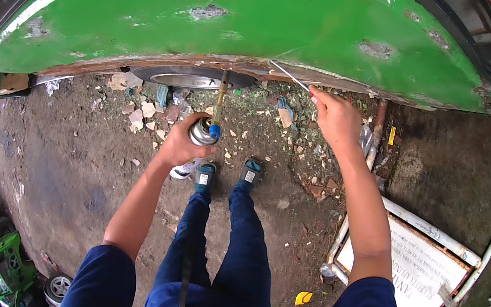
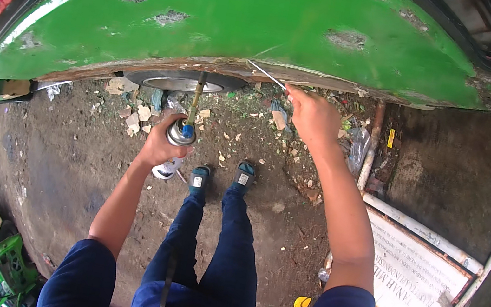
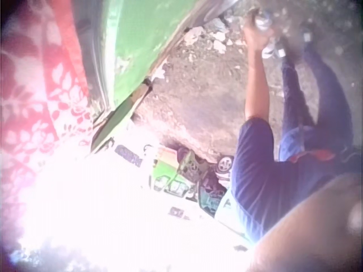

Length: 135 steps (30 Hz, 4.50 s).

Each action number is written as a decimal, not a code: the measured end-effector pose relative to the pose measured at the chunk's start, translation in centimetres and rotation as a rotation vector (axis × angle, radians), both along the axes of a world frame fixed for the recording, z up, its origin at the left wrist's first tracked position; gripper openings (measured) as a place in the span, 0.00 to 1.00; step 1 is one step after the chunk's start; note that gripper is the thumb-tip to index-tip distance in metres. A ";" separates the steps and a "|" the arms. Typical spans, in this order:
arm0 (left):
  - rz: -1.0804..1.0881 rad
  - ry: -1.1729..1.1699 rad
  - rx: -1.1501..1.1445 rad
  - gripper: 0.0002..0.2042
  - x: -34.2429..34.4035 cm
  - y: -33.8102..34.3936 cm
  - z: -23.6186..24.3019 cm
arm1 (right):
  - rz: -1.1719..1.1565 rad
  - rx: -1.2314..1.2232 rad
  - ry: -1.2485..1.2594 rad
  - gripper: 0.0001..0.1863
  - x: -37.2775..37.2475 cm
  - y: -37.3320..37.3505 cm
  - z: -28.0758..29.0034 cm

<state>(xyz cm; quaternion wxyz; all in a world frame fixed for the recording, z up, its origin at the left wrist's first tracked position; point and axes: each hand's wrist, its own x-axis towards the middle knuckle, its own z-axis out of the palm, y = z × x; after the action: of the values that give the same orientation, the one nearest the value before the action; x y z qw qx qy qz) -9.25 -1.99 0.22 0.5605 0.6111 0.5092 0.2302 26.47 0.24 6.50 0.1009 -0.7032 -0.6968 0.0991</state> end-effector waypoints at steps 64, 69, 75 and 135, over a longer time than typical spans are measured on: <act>-0.026 0.005 -0.045 0.36 -1.9 -0.4 -0.9 | -0.109 0.179 0.263 0.16 -3.9 -2.4 -5.3; -0.040 0.015 -0.118 0.37 -2.4 -0.2 -0.6 | 0.010 0.058 0.199 0.15 -7.2 -0.6 -4.8; -0.042 0.030 -0.024 0.36 -4.1 0.1 -0.7 | -0.136 0.165 0.228 0.16 -4.3 -2.8 -4.4; -0.126 0.060 -0.012 0.38 -1.6 2.6 -2.0 | -0.014 0.110 0.081 0.12 -1.8 -0.6 -2.0</act>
<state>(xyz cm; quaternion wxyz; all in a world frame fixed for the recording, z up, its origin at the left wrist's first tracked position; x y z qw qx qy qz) -10.86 0.56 -1.78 0.5619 0.6453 0.4877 0.1732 24.68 -0.40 4.52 0.1685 -0.6968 -0.6916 0.0882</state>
